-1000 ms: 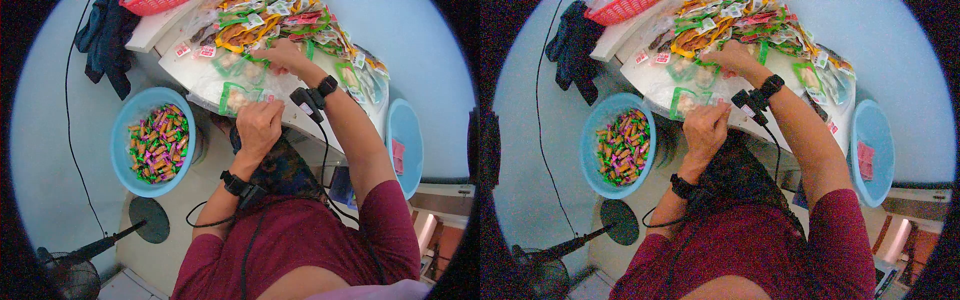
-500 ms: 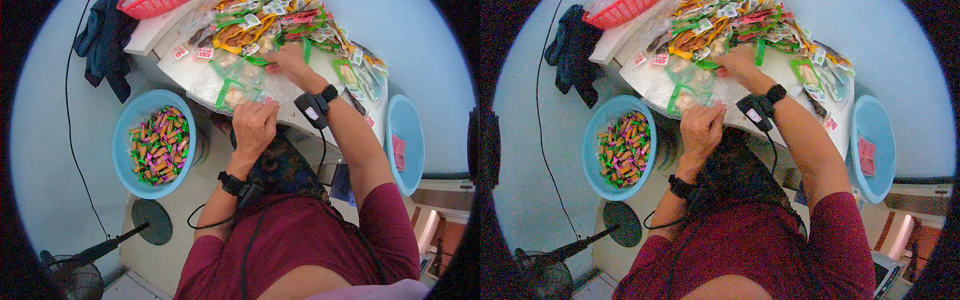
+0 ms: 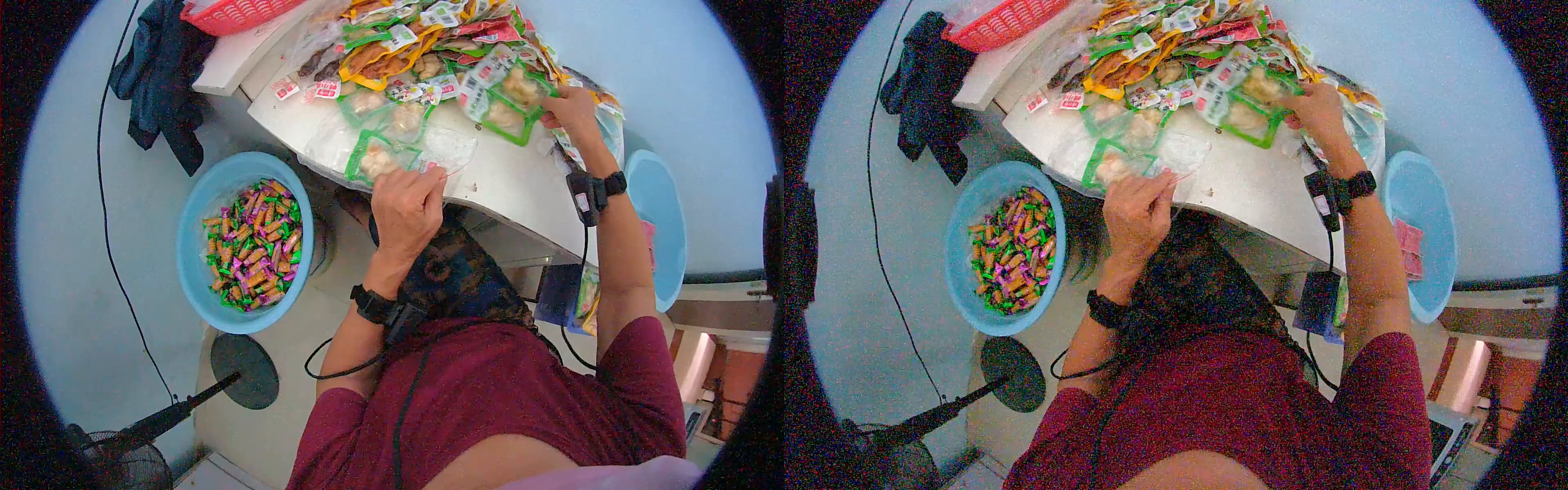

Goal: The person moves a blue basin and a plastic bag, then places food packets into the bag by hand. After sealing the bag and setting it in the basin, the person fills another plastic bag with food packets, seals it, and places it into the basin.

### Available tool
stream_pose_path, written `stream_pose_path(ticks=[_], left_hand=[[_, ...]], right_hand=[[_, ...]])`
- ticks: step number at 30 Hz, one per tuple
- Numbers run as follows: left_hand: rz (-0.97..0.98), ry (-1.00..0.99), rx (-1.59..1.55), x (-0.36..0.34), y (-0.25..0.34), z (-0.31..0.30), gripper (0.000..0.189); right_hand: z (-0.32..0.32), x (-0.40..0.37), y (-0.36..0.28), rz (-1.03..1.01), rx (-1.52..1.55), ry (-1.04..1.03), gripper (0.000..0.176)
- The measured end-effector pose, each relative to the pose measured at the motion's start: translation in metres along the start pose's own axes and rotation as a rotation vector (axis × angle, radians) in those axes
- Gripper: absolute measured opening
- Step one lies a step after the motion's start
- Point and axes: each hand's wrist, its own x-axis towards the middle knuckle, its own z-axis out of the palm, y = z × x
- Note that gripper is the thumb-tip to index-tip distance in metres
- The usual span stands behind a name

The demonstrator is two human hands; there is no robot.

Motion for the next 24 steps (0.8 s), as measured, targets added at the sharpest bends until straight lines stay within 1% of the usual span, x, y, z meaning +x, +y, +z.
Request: stream_pose_path(ticks=[2, 3, 5, 7, 9, 11, 14, 15, 17, 20, 23, 24], left_hand=[[0.001, -0.005, 0.002, 0.000, -0.001, 0.000, 0.013], [0.001, -0.003, 0.002, 0.000, -0.001, 0.000, 0.013], [0.002, -0.005, 0.003, -0.001, -0.001, 0.000, 0.014], [-0.005, -0.021, 0.017, -0.001, 0.001, -0.002, 0.013], [-0.001, -0.025, 0.027, -0.002, 0.001, -0.002, 0.014], [0.010, -0.019, 0.036, -0.002, 0.000, 0.000, 0.014], [0.024, 0.000, 0.024, -0.003, -0.002, -0.001, 0.013], [0.029, 0.003, 0.029, -0.002, -0.004, -0.003, 0.013], [0.035, 0.014, 0.014, -0.004, -0.004, -0.002, 0.012], [0.024, 0.004, 0.038, -0.002, -0.002, -0.003, 0.011], [0.020, -0.020, 0.054, -0.001, -0.002, -0.002, 0.010], [0.025, -0.014, 0.050, -0.001, -0.002, -0.002, 0.010]], right_hand=[[0.001, 0.006, 0.003, -0.160, -0.562, 0.215, 0.017], [0.006, 0.006, 0.004, -0.300, -0.520, 0.349, 0.017], [0.021, -0.010, -0.026, -0.576, -0.419, 0.614, 0.018], [0.034, -0.011, -0.052, -0.925, -0.453, 0.411, 0.031], [0.061, -0.006, -0.074, -1.284, -0.362, 0.146, 0.046], [0.088, -0.014, -0.096, -1.248, -0.372, -0.153, 0.056], [0.127, -0.007, -0.102, -1.207, -0.381, -0.163, 0.059], [0.133, -0.002, -0.101, -1.186, -0.418, -0.208, 0.059], [0.125, -0.001, -0.105, -1.132, -0.515, -0.305, 0.060], [0.112, 0.001, -0.095, -1.099, -0.555, -0.322, 0.055], [0.108, 0.003, -0.067, -1.201, -0.564, -0.147, 0.046], [0.107, 0.001, -0.057, -1.202, -0.563, -0.115, 0.042]])
